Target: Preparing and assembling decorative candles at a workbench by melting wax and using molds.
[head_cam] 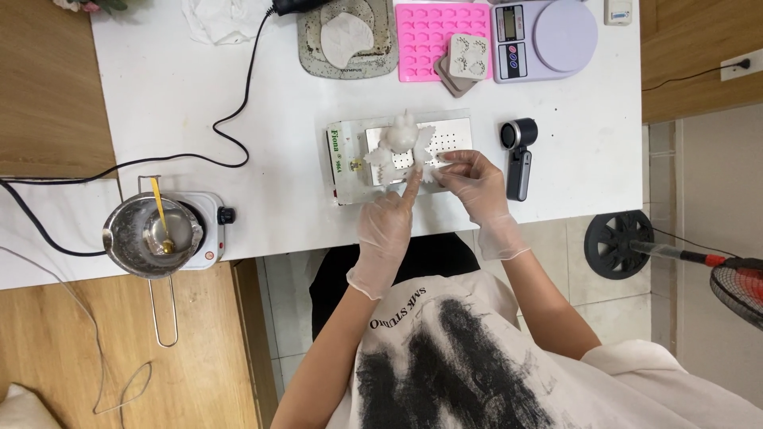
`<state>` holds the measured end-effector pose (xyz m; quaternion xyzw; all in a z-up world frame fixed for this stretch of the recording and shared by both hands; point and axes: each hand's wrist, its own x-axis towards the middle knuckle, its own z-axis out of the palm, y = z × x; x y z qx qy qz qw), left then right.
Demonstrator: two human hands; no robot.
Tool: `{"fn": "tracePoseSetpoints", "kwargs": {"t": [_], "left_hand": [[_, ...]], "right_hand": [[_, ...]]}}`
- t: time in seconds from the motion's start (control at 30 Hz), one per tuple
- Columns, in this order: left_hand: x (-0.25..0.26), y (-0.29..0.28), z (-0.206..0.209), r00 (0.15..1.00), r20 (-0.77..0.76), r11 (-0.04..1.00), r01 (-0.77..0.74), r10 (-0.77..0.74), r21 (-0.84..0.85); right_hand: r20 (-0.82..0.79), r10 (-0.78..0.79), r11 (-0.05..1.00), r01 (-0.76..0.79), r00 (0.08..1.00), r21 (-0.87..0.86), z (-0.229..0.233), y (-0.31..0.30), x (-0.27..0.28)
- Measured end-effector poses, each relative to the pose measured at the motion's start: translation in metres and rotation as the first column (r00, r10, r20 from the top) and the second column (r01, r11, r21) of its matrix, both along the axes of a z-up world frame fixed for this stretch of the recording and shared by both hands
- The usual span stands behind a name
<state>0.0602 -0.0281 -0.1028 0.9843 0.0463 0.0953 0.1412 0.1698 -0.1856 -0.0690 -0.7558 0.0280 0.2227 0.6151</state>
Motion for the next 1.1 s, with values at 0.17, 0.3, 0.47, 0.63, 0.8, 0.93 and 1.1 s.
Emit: {"fn": "tracePoseSetpoints", "kwargs": {"t": [0.17,0.3,0.47,0.63,0.8,0.93,1.1], "left_hand": [[-0.027,0.02,0.042,1.0,0.022,0.991,-0.015,0.018,-0.132],[-0.086,0.083,0.032,0.897,0.227,0.876,-0.268,0.378,-0.401],[-0.186,0.198,0.046,0.418,0.292,0.339,-0.897,0.86,0.283],[-0.239,0.263,0.015,0.329,-0.47,0.129,-0.904,0.819,-0.407],[-0.232,0.267,0.015,0.551,-0.682,-0.284,-0.637,0.481,-0.716],[-0.203,0.241,0.044,0.499,-0.658,-0.243,-0.661,0.564,-0.71],[-0.176,0.202,0.084,0.52,-0.685,-0.336,-0.613,0.51,-0.715]], "right_hand": [[0.088,-0.099,0.994,0.103,0.991,-0.042,0.006,-0.023,0.01],[0.183,-0.101,0.987,0.122,0.978,-0.107,-0.003,-0.026,0.024],[0.173,-0.036,0.97,0.077,0.984,-0.232,0.026,0.003,0.019],[0.176,-0.034,0.927,0.096,0.984,-0.362,0.039,0.009,0.016],[0.404,-0.041,0.935,0.178,0.914,-0.307,0.035,-0.003,0.016],[0.572,-0.036,0.95,0.207,0.82,-0.236,0.051,0.007,-0.001],[0.571,0.041,0.999,-0.026,0.82,-0.034,0.061,0.049,-0.039]]}}
